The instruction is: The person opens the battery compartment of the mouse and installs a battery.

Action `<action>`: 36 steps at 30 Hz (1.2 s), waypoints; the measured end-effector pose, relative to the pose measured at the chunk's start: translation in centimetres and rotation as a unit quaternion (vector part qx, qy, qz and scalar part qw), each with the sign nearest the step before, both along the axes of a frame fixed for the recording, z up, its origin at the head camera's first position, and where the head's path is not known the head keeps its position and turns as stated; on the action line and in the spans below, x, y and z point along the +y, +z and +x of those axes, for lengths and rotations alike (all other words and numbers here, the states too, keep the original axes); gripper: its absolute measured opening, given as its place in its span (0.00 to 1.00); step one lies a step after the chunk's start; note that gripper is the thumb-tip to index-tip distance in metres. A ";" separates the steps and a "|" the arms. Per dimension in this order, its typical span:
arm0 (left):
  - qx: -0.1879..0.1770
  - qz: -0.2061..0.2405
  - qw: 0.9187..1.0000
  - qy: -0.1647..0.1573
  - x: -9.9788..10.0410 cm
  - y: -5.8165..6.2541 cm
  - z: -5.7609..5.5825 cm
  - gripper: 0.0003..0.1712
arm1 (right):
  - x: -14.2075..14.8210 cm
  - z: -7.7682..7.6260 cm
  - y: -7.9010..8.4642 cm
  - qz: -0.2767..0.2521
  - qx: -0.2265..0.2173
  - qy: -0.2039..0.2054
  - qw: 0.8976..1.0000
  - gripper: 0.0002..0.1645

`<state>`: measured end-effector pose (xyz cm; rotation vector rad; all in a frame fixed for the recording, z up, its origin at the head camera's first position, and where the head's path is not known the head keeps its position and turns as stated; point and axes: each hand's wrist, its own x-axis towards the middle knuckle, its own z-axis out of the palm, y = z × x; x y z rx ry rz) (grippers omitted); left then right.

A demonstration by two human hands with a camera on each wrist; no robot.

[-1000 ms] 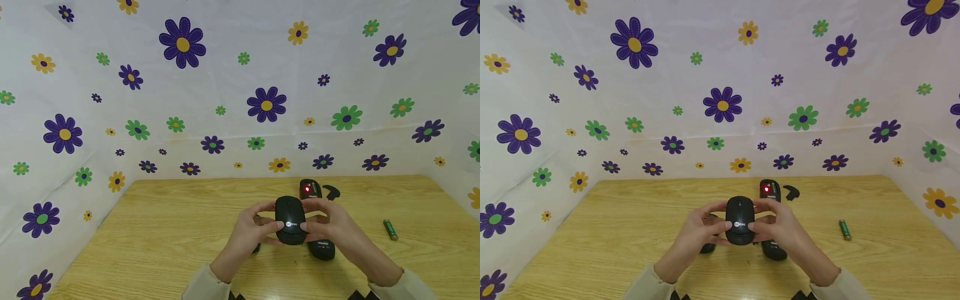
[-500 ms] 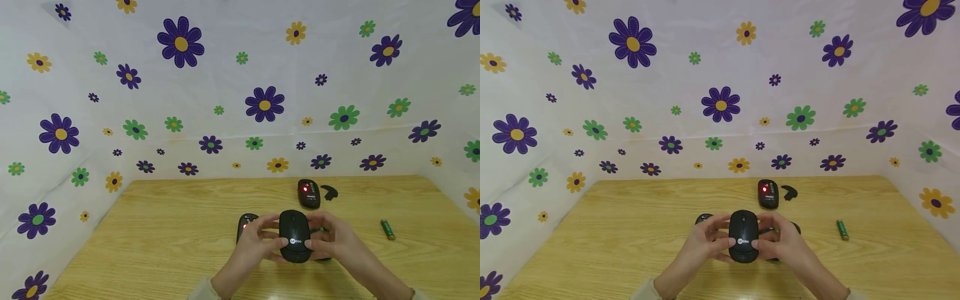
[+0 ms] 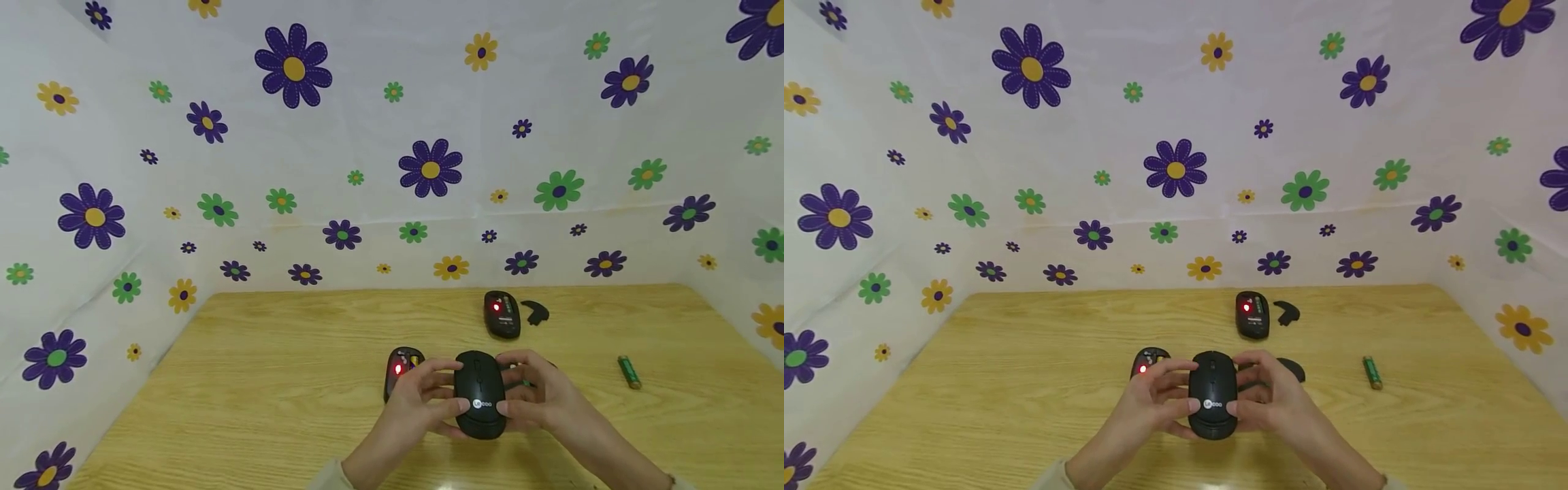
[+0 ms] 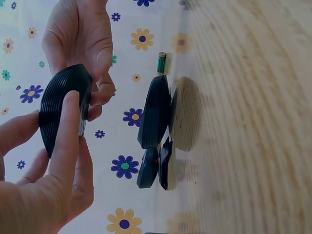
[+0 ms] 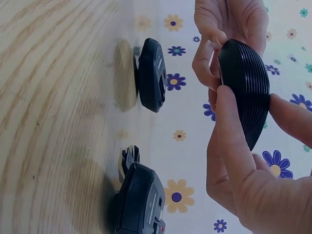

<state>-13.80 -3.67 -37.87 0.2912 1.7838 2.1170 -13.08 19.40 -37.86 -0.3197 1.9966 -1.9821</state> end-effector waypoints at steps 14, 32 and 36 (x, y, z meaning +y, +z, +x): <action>0.010 0.015 1.000 0.001 -0.3 -0.2 0.0 0.23 | 0.4 -0.3 0.0 -0.010 -0.005 0.036 0.999 0.32; 0.050 -0.084 0.995 0.023 -0.1 -0.2 -0.1 0.22 | 0.2 -0.1 -0.2 0.016 0.000 0.064 0.998 0.32; 0.092 -0.128 0.987 0.025 -0.1 -0.2 -0.1 0.14 | -0.1 0.0 0.0 0.034 -0.005 0.055 0.998 0.31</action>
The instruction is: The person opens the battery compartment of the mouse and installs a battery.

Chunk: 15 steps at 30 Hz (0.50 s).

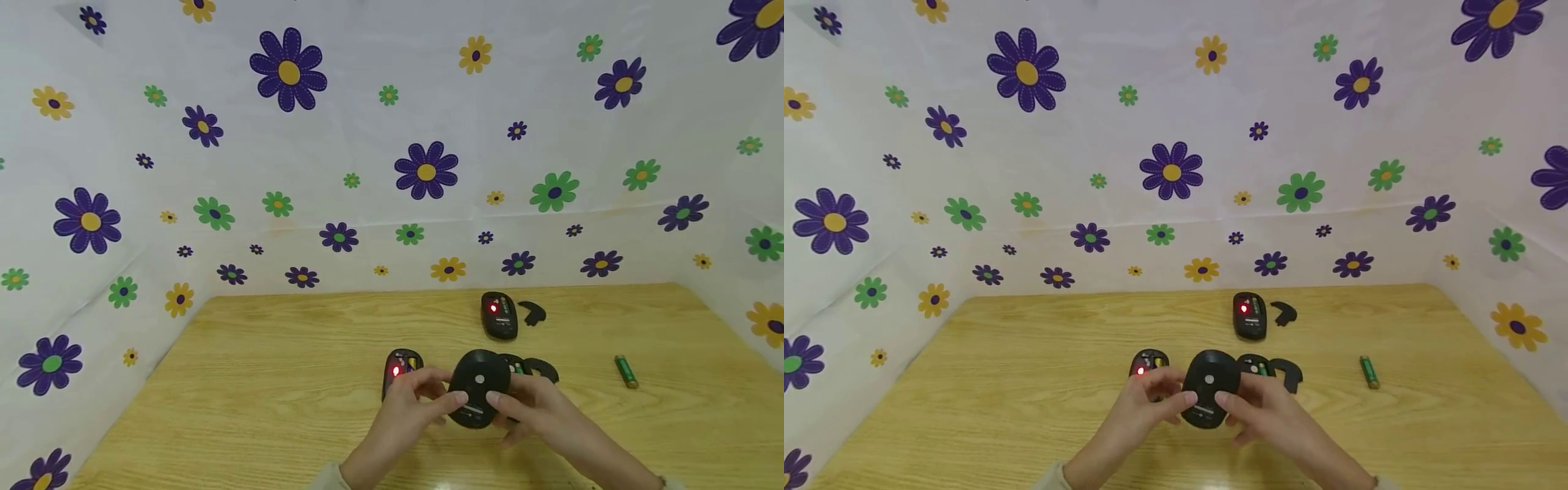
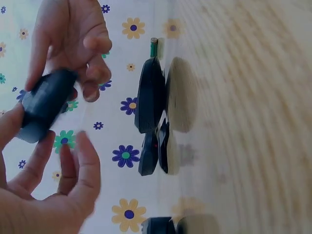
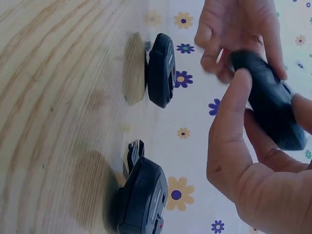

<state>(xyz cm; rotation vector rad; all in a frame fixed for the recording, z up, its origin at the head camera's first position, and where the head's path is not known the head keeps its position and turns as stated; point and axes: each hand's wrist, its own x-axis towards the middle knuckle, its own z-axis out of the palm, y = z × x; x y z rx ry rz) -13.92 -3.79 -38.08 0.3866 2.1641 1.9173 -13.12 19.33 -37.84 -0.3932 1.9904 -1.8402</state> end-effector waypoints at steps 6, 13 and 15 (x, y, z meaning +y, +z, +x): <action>-0.023 0.058 0.998 -0.027 0.4 -0.1 0.3 0.17 | -0.4 0.3 0.3 -0.003 0.022 -0.045 0.999 0.31; -0.063 0.084 0.992 -0.066 0.4 0.2 0.7 0.42 | -0.7 0.6 0.4 -0.014 0.032 -0.057 0.998 0.41; -0.064 0.085 0.990 -0.093 0.4 0.3 0.8 0.46 | -0.7 0.7 0.3 -0.012 0.036 -0.048 0.998 0.41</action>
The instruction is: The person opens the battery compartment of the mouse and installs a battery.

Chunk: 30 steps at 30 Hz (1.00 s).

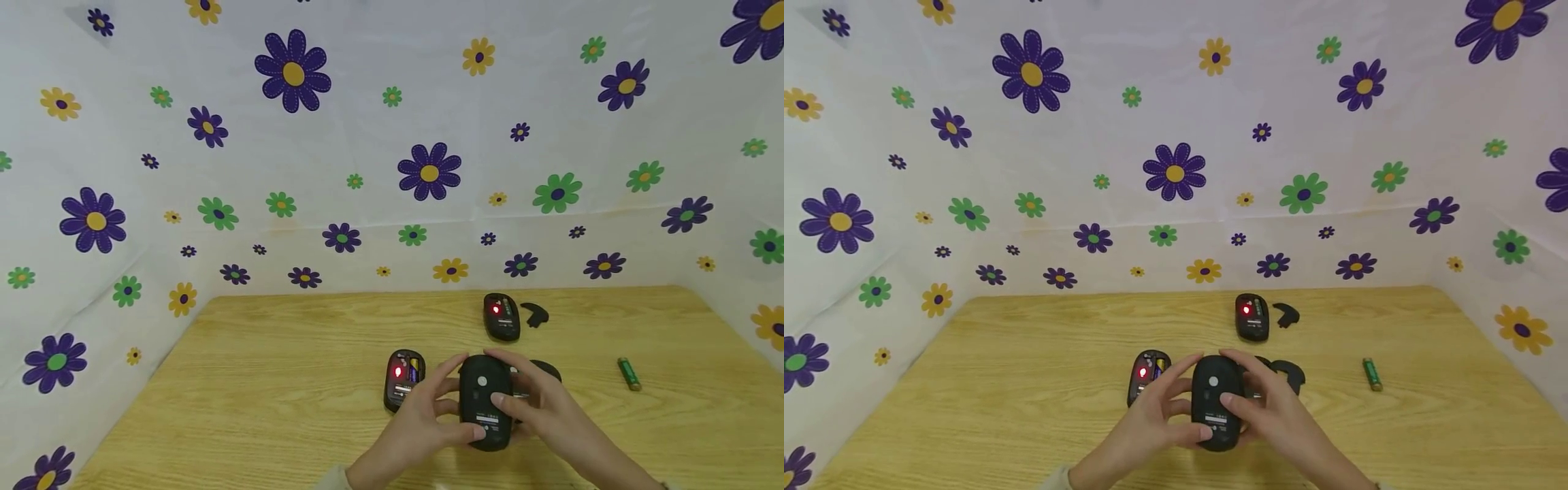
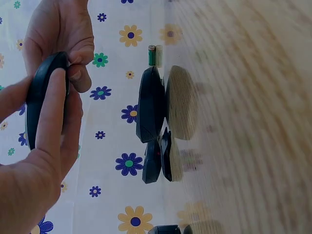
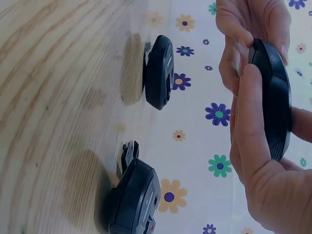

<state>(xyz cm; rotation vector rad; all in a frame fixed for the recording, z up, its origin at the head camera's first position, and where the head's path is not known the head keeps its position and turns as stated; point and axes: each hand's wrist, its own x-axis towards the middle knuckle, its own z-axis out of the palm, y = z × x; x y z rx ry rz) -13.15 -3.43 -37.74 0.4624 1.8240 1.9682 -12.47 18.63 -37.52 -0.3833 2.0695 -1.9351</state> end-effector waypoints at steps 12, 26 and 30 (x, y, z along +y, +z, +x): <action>-0.004 0.006 0.999 -0.045 -0.1 -0.1 -0.1 0.49 | 0.2 -0.1 -0.4 -0.005 0.028 0.032 0.999 0.36; -0.006 -0.010 0.999 -0.037 -0.1 0.0 0.1 0.49 | 0.0 0.1 -0.5 -0.007 0.040 0.038 0.998 0.34; -0.008 -0.013 0.999 -0.036 -0.1 0.0 0.0 0.49 | -0.1 0.0 -0.5 0.000 0.047 0.036 0.998 0.32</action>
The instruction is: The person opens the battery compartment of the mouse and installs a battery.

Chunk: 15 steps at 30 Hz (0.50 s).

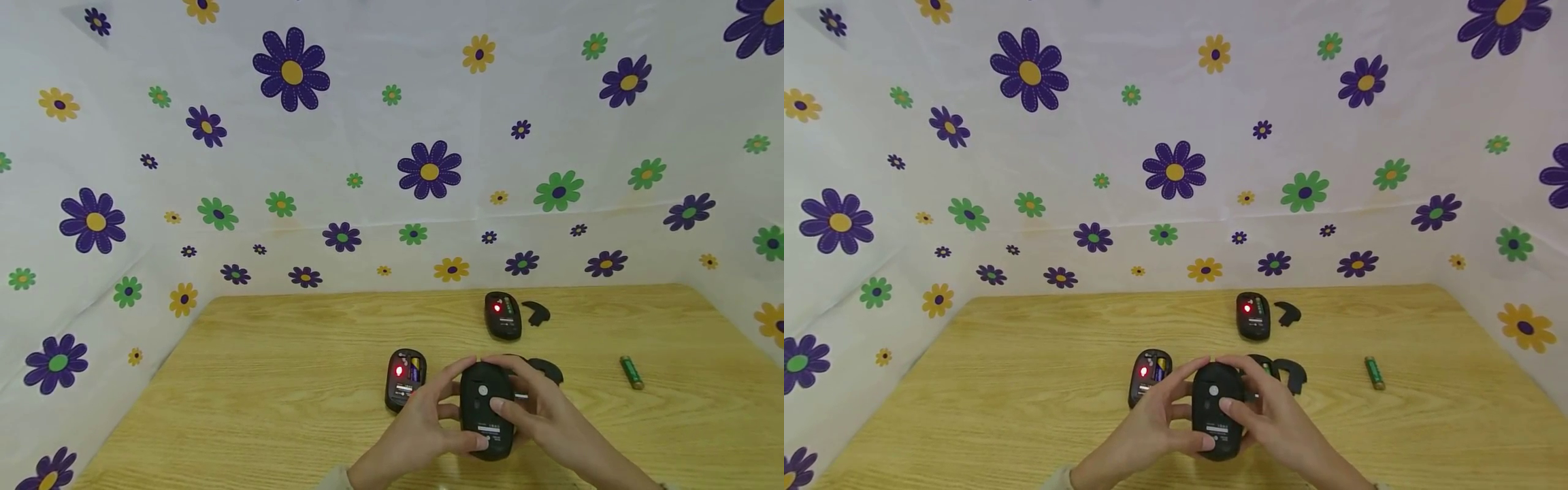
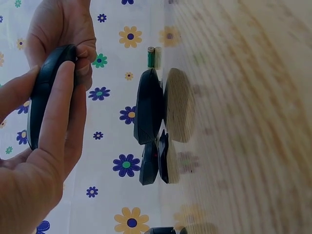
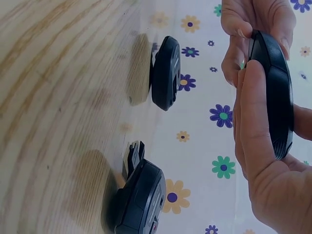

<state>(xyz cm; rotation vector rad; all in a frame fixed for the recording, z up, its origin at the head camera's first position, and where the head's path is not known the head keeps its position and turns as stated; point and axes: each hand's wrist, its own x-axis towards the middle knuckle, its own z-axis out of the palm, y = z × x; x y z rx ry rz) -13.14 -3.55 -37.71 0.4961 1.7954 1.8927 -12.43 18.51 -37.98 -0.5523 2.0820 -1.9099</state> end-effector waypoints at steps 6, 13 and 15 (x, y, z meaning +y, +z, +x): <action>-0.006 0.002 1.000 0.010 -0.2 -0.1 -0.1 0.49 | -0.2 -0.3 -0.1 0.014 0.018 0.000 1.000 0.33; -0.011 0.022 0.999 0.020 -0.1 -0.3 -0.4 0.50 | -0.3 -0.9 0.3 0.086 0.121 -0.036 0.988 0.31; -0.019 0.026 0.999 0.025 0.0 -0.3 -0.5 0.50 | -0.4 -1.0 0.6 0.106 0.129 -0.055 0.984 0.31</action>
